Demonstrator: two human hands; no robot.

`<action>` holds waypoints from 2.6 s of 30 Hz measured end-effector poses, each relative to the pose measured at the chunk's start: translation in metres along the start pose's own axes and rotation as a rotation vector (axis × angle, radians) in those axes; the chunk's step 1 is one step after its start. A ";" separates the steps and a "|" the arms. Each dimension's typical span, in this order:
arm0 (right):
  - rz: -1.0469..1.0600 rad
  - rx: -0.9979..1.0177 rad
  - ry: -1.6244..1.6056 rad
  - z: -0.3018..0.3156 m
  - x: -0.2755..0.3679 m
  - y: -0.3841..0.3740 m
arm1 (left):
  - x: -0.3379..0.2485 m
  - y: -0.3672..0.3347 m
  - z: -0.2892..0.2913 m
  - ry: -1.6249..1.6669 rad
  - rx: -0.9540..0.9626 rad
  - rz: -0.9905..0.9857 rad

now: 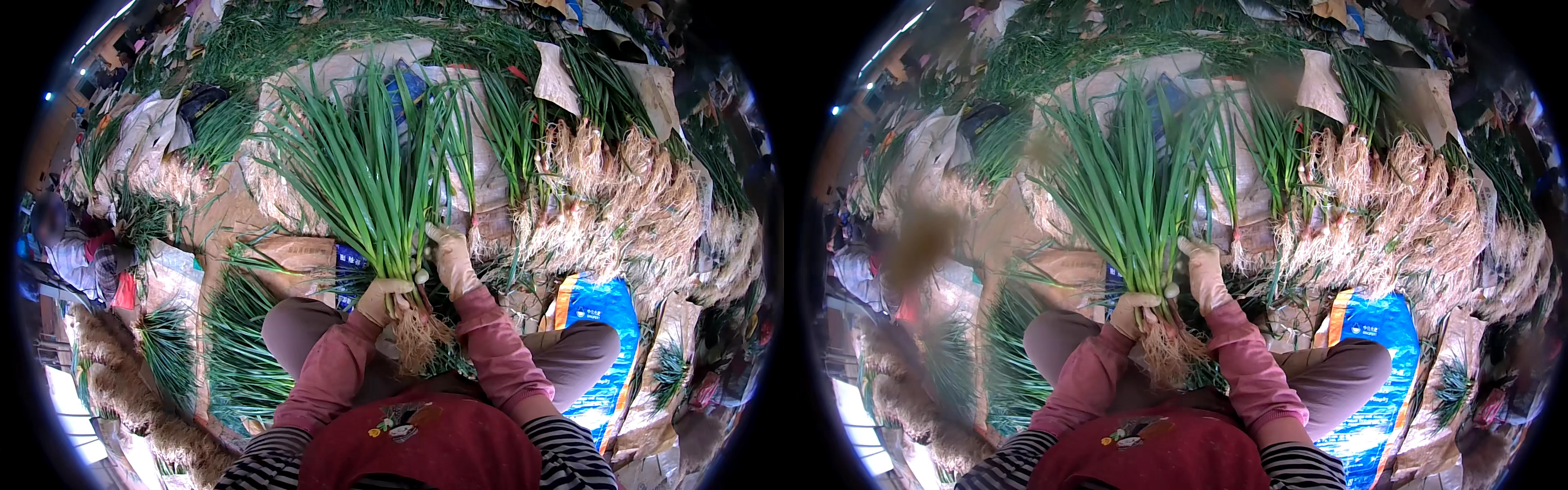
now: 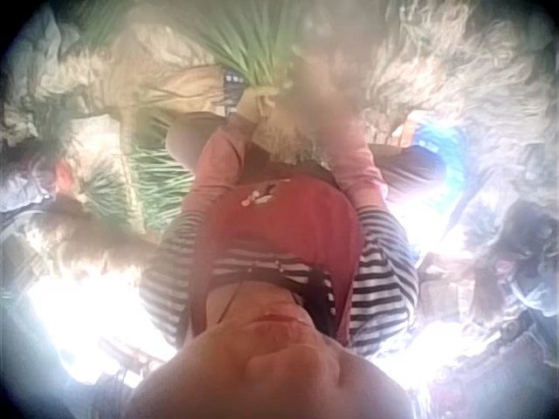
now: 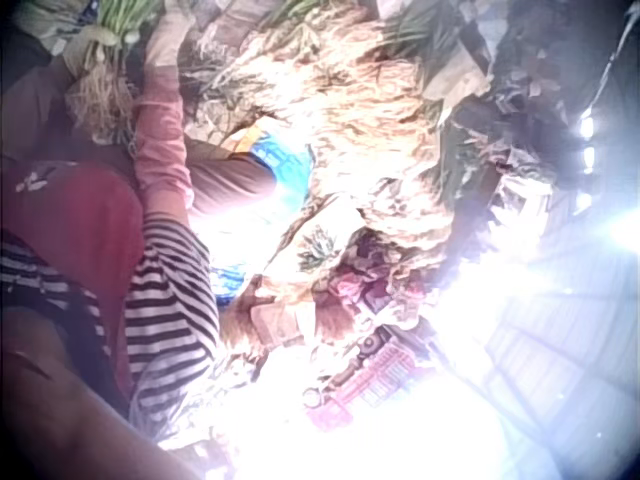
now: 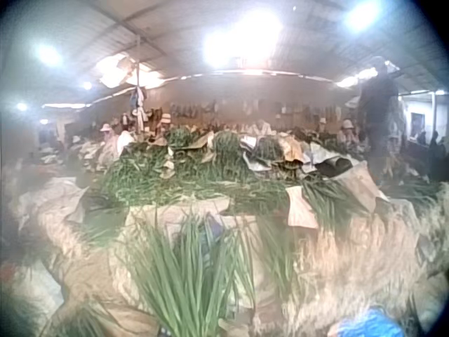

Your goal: The person sorts a large bundle of green onions by hand while sitting on the floor of a warehouse. They pull individual stalks from a central pile, remove dried or yellowed outer leaves, and place the cleaned stalks into organized bundles on either side of their lap.

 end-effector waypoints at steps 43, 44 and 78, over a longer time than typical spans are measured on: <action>-0.079 0.073 -0.207 0.012 -0.008 0.031 | -0.002 -0.002 -0.017 -0.221 -0.172 0.103; -0.073 0.045 -0.169 0.014 -0.009 0.023 | -0.001 -0.003 -0.018 -0.212 -0.158 0.124; 0.037 0.817 1.396 0.061 0.011 0.055 | -0.040 0.009 -0.040 0.001 0.052 -0.231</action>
Point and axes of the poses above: each hand's wrist, its own y-axis away from the middle knuckle, its own z-axis out of the back of the hand, x = y × z, the point moved 6 cm from there along -y, towards the middle knuckle, and after that the axes turned 6 degrees about -z, right-handed, at the moved point
